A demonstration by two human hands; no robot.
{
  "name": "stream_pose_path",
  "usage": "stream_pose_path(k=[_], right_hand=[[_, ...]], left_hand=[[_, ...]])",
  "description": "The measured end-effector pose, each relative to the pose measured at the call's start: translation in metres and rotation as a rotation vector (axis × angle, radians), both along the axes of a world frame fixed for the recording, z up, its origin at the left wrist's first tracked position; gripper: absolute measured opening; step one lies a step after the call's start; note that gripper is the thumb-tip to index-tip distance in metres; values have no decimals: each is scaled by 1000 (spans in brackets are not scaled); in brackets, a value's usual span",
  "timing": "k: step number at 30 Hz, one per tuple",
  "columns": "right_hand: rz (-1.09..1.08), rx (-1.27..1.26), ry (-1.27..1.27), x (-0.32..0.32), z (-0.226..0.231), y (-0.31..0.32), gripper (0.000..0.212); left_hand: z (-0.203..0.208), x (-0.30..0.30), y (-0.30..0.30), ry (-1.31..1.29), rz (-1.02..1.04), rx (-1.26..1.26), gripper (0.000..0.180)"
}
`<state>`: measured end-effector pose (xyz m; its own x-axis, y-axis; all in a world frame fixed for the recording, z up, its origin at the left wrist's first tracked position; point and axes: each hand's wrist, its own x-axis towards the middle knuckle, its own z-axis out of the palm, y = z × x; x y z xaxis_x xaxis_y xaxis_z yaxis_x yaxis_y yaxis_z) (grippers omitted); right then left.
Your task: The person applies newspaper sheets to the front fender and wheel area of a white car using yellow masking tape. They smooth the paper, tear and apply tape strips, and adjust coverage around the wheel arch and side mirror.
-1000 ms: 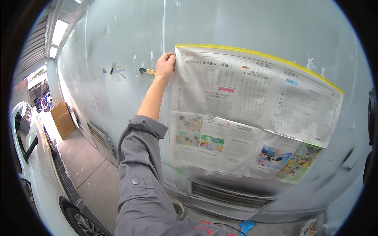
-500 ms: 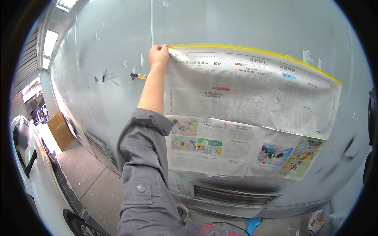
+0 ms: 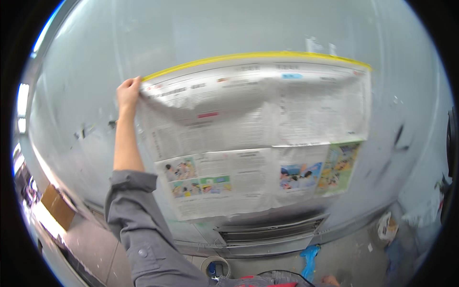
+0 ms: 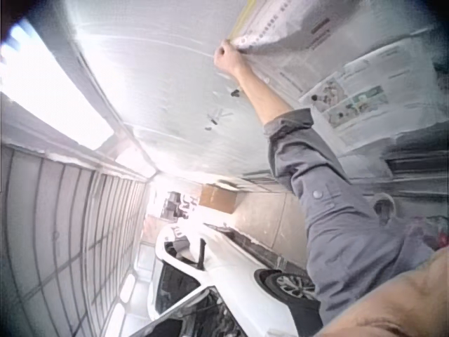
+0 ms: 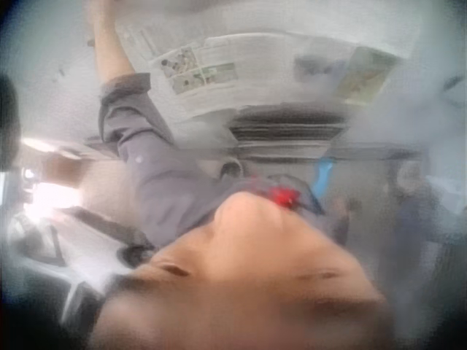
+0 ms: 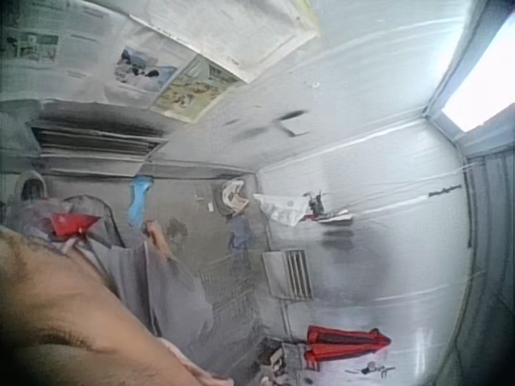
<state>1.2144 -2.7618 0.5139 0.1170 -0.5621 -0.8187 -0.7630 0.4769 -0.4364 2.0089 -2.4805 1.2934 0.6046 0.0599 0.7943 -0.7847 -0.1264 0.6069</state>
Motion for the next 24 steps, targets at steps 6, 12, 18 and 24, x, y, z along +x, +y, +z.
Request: stream_pose_path(k=[6,12,18,24], right_hand=[[32,-110,-132,5,-14,-14,26],[167,-141,-134,1,-9,-65,28],[357,-232,-193,-22,-16,-174,25],[443,-755,-531,-5,97,-247,26]], left_hand=[[-16,-72,-6,-424,31,-269,23],[-53,-238,44,-474,-32,-554,23],[-112,-383,98,-557,163,-674,36],[-208,-544,133,-458,118,-692,33]])
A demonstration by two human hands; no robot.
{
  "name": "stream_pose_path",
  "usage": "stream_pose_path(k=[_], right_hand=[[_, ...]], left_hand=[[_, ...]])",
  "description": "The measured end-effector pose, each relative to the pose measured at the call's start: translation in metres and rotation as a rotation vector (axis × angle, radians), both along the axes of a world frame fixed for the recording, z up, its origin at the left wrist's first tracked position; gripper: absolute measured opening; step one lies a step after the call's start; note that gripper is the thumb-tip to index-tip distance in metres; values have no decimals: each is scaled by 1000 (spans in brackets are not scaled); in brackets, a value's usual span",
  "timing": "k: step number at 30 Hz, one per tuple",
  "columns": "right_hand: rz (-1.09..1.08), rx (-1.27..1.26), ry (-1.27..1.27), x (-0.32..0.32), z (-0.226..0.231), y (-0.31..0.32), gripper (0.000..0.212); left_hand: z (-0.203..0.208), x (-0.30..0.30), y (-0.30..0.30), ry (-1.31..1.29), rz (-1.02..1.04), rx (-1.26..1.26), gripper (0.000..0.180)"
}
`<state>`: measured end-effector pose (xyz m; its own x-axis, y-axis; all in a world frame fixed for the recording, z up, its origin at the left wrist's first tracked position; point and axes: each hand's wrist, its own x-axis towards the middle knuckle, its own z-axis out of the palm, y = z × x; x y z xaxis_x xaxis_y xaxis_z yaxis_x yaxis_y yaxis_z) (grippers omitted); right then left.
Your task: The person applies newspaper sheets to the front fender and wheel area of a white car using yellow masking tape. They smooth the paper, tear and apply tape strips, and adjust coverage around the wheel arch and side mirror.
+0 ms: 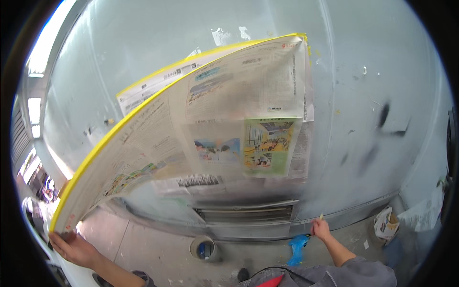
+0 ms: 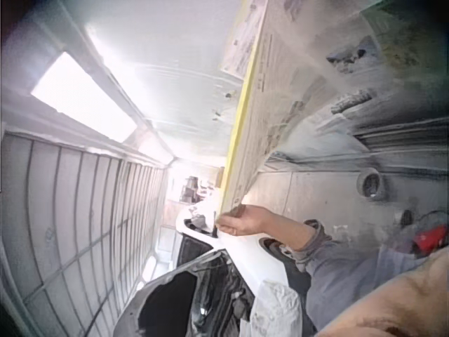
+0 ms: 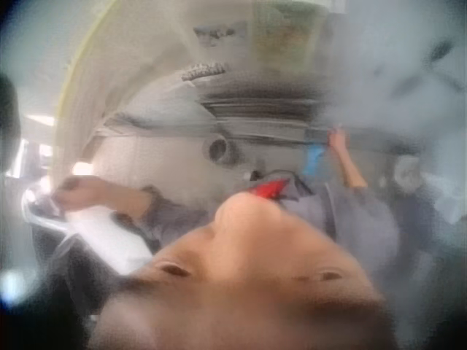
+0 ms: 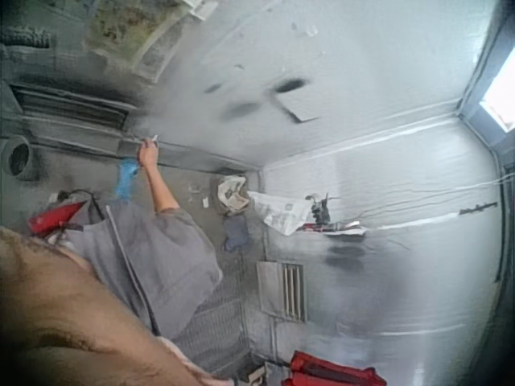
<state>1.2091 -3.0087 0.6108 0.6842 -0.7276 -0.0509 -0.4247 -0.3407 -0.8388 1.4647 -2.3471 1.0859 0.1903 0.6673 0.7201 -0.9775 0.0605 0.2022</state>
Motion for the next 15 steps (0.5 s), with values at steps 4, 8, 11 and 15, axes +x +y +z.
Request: stream_pose_path(k=[4,8,11,15], right_hand=[[62,-96,-546,38,144,-17,19],[117,-492,-874,8,296,-23,32],[149,-857,-1027,-17,348,-23,45],[292,-1133,-1211,-49,391,45,63]], left_hand=[[-39,-157,-49,36,304,-14,33],[-92,-249,-133,60,200,49,28],[-121,-334,-169,35,93,188,19],[-170,-492,-171,246,49,148,29]])
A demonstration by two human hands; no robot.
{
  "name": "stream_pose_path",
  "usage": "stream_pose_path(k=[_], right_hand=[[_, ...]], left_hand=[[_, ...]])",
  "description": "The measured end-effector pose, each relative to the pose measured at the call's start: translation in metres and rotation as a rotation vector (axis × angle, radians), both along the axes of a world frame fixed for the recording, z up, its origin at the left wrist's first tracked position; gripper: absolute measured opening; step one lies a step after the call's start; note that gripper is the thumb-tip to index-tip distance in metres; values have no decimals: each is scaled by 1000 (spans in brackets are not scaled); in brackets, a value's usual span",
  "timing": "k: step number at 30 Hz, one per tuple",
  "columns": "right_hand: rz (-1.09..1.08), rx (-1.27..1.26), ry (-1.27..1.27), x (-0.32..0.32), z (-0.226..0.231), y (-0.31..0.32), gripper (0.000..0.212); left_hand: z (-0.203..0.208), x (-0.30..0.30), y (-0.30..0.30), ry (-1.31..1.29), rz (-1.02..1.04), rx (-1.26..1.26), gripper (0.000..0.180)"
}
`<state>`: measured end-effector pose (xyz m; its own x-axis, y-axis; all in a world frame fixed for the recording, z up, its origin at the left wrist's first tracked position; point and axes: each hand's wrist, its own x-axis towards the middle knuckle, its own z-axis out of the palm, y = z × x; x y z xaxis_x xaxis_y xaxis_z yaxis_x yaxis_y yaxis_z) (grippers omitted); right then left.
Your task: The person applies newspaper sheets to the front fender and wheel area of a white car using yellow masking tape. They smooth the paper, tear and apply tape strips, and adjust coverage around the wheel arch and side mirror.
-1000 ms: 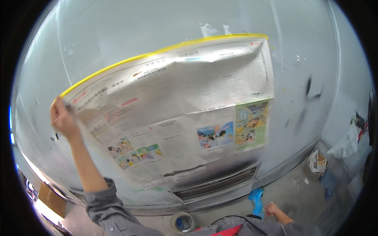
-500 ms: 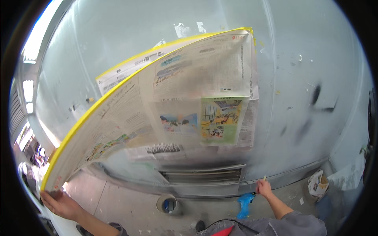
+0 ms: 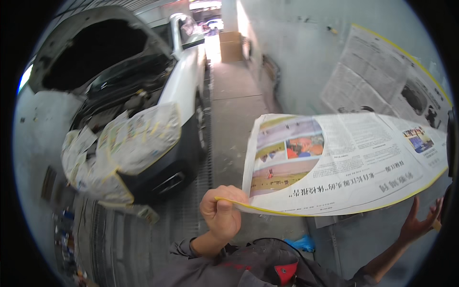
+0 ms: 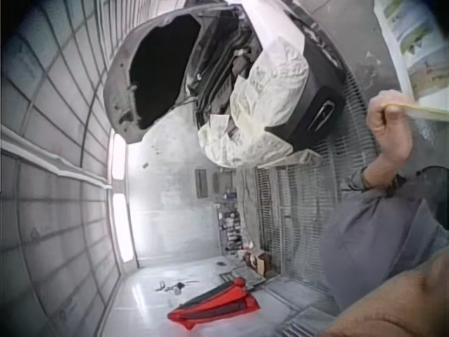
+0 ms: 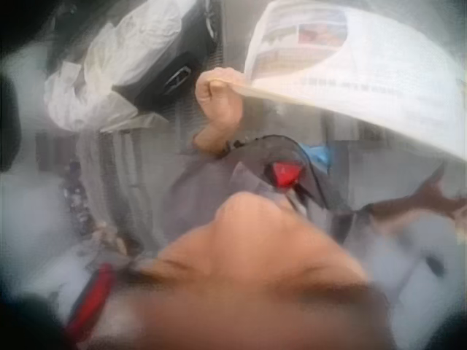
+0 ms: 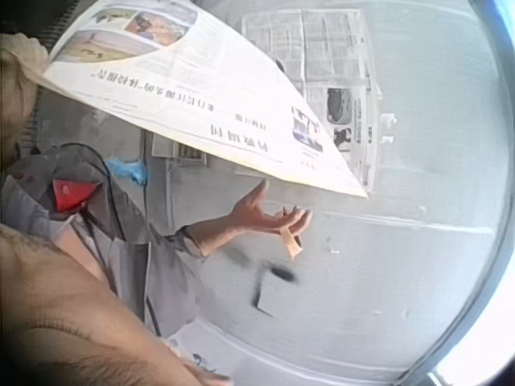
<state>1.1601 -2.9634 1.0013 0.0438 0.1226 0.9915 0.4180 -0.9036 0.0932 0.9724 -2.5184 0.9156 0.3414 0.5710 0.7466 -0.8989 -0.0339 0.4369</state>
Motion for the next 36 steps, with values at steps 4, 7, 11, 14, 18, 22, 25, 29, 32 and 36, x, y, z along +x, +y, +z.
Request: stream_pose_path(k=[4,7,11,14,18,22,25,29,32,36], right_hand=[[166,-359,146,35,76,13,73],[410,-372,312,1,44,63,77],[808,-359,414,-94,25,134,79],[1079,-654,696,-173,-10,196,83],[1374,-845,721,-294,-75,258,85],[1639,-798,766,-423,-112,322,88],[1821,-962,723,-520,-126,368,92],[1944,-1052,743,-651,-175,432,95],[2051,-1239,771,-748,-211,483,89],[2115,-1736,727,-864,-278,536,66]], left_hand=[[24,-30,-78,76,163,-4,33],[15,-136,-91,121,382,30,36],[9,-296,-125,268,602,76,35],[1,-394,-166,377,783,79,36],[13,-509,-211,522,1008,62,40],[23,-616,-247,631,1182,31,42],[26,-679,-255,686,1282,17,41],[23,-756,-243,852,1423,49,43],[25,-827,-210,1061,1316,199,29],[75,-913,-137,1383,1277,433,17]])
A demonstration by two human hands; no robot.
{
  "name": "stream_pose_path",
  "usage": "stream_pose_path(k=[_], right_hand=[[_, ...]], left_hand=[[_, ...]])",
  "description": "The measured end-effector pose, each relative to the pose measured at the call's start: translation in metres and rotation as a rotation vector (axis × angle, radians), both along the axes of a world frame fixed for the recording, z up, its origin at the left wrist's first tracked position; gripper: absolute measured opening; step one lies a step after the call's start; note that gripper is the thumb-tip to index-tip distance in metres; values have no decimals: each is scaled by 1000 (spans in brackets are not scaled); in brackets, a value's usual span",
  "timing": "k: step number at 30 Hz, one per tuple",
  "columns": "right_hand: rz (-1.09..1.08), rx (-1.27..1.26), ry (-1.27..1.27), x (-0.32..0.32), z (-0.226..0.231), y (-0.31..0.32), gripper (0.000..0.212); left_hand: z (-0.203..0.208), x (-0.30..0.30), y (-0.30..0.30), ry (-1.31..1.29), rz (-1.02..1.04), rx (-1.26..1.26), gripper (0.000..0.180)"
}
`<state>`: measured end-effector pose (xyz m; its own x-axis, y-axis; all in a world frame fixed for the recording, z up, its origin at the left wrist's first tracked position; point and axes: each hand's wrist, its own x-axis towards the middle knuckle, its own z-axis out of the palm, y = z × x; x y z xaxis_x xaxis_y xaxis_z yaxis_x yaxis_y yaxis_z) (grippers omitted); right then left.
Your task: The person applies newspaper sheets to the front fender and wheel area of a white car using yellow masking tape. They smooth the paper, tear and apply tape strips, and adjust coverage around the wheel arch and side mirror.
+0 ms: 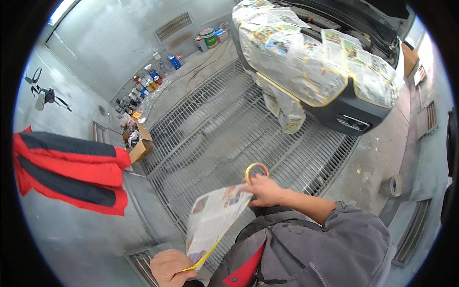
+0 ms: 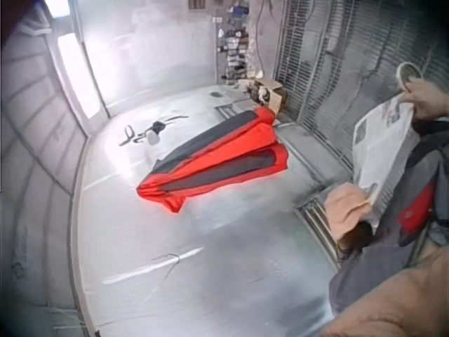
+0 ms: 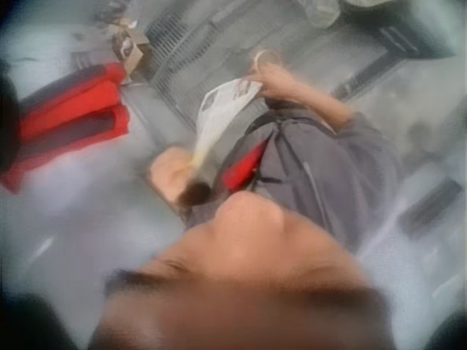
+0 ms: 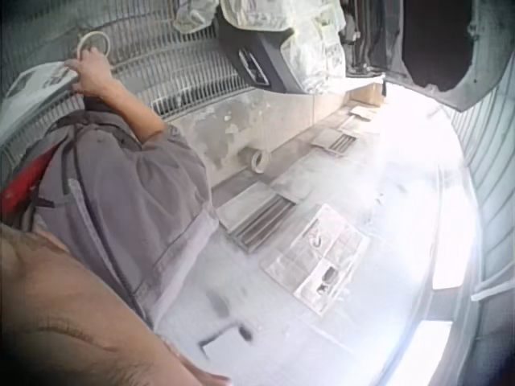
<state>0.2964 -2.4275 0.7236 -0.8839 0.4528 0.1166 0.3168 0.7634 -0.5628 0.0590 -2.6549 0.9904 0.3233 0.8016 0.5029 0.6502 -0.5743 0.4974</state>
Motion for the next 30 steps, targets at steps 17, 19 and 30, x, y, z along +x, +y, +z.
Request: stream_pose_path(k=[17,19,30], right_hand=[[-82,-138,-117,-327,-25,266,13],[-148,-64,-123,-357,-25,300,13],[-597,-117,-242,-500,-6,454,17]], left_hand=[[14,-374,289,98,234,-317,6],[11,-424,339,98,213,-324,8],[-19,-652,614,-61,101,-38,29]])
